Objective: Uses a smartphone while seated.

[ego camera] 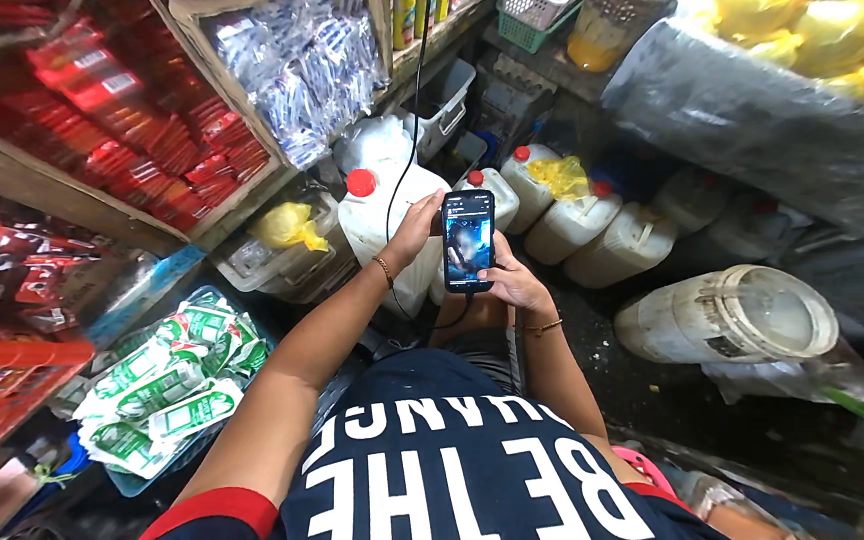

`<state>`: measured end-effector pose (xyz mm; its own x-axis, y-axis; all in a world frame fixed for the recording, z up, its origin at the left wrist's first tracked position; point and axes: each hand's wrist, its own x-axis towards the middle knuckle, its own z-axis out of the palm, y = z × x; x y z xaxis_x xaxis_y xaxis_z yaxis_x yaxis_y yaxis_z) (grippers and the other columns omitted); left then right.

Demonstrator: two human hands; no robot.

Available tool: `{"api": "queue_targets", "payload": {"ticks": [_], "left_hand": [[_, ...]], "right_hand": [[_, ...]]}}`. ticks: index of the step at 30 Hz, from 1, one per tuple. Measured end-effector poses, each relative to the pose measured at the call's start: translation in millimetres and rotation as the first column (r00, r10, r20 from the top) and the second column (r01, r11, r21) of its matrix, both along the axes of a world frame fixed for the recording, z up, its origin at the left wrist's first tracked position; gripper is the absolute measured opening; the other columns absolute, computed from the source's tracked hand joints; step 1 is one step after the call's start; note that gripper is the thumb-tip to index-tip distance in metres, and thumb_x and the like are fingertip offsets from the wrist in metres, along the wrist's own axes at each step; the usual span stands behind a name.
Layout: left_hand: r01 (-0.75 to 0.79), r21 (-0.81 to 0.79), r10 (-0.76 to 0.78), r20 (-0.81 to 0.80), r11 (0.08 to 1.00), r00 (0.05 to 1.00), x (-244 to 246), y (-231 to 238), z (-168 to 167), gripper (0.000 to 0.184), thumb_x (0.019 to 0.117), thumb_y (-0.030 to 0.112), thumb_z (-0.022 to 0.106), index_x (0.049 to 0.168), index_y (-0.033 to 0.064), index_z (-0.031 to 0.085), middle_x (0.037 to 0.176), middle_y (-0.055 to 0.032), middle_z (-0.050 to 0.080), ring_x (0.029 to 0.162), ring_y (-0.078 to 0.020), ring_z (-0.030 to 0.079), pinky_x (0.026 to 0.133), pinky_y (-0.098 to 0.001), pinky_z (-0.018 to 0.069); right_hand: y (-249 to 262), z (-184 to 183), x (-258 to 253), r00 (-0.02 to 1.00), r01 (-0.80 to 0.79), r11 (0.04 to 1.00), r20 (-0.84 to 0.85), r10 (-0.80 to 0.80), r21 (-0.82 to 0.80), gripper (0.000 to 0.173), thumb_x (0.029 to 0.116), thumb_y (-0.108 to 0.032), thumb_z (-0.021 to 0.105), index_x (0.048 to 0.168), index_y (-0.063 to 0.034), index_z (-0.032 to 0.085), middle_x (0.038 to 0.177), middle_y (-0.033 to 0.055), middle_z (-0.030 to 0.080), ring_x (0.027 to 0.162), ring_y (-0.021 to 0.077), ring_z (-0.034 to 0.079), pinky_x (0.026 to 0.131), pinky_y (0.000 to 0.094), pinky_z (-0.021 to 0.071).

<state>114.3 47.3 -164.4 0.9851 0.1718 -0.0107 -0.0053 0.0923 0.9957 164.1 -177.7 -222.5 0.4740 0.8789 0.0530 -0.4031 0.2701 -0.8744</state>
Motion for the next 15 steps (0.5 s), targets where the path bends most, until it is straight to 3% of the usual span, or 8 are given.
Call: {"api": "queue_targets", "payload": {"ticks": [4, 11, 15], "left_hand": [[0.005, 0.006, -0.005, 0.002, 1.0, 1.0, -0.6, 0.0, 0.4, 0.053, 0.1131, 0.036, 0.023, 0.126, -0.0001, 0.06, 0.104, -0.0094, 0.071, 0.093, -0.0144, 0.07, 0.087, -0.0348, 0.0583], [0.008, 0.002, -0.008, 0.006, 1.0, 1.0, -1.9, -1.2, 2.2, 0.052, 0.1132, 0.035, 0.023, 0.125, 0.0003, 0.06, 0.104, -0.0088, 0.071, 0.093, -0.0136, 0.07, 0.087, -0.0339, 0.0587], [0.003, 0.001, -0.003, 0.004, 1.0, 1.0, -1.4, -1.8, 2.4, 0.052, 0.1133, 0.035, 0.023, 0.127, -0.0003, 0.059, 0.103, -0.0082, 0.071, 0.092, -0.013, 0.07, 0.086, -0.0331, 0.0586]], "right_hand": [[-0.6, -1.2, 0.6, 1.0, -0.007, 1.0, 0.013, 0.007, -0.001, 0.083, 0.0899, -0.002, 0.06, 0.158, -0.0305, 0.022, 0.143, 0.0054, 0.054, 0.12, 0.0219, 0.062, 0.096, 0.0445, 0.0565], [-1.8, -1.1, -0.4, 1.0, 0.01, 1.0, -0.004, -0.011, -0.018, 0.079, 0.089, -0.002, 0.061, 0.156, -0.0244, 0.026, 0.14, 0.0065, 0.056, 0.119, 0.0219, 0.063, 0.097, 0.0444, 0.0559], [-2.0, -1.5, -0.6, 1.0, 0.006, 1.0, -0.009, -0.006, -0.01, 0.08, 0.0892, -0.001, 0.06, 0.157, -0.0265, 0.025, 0.14, 0.0054, 0.056, 0.12, 0.0218, 0.062, 0.097, 0.0446, 0.0559]]}}
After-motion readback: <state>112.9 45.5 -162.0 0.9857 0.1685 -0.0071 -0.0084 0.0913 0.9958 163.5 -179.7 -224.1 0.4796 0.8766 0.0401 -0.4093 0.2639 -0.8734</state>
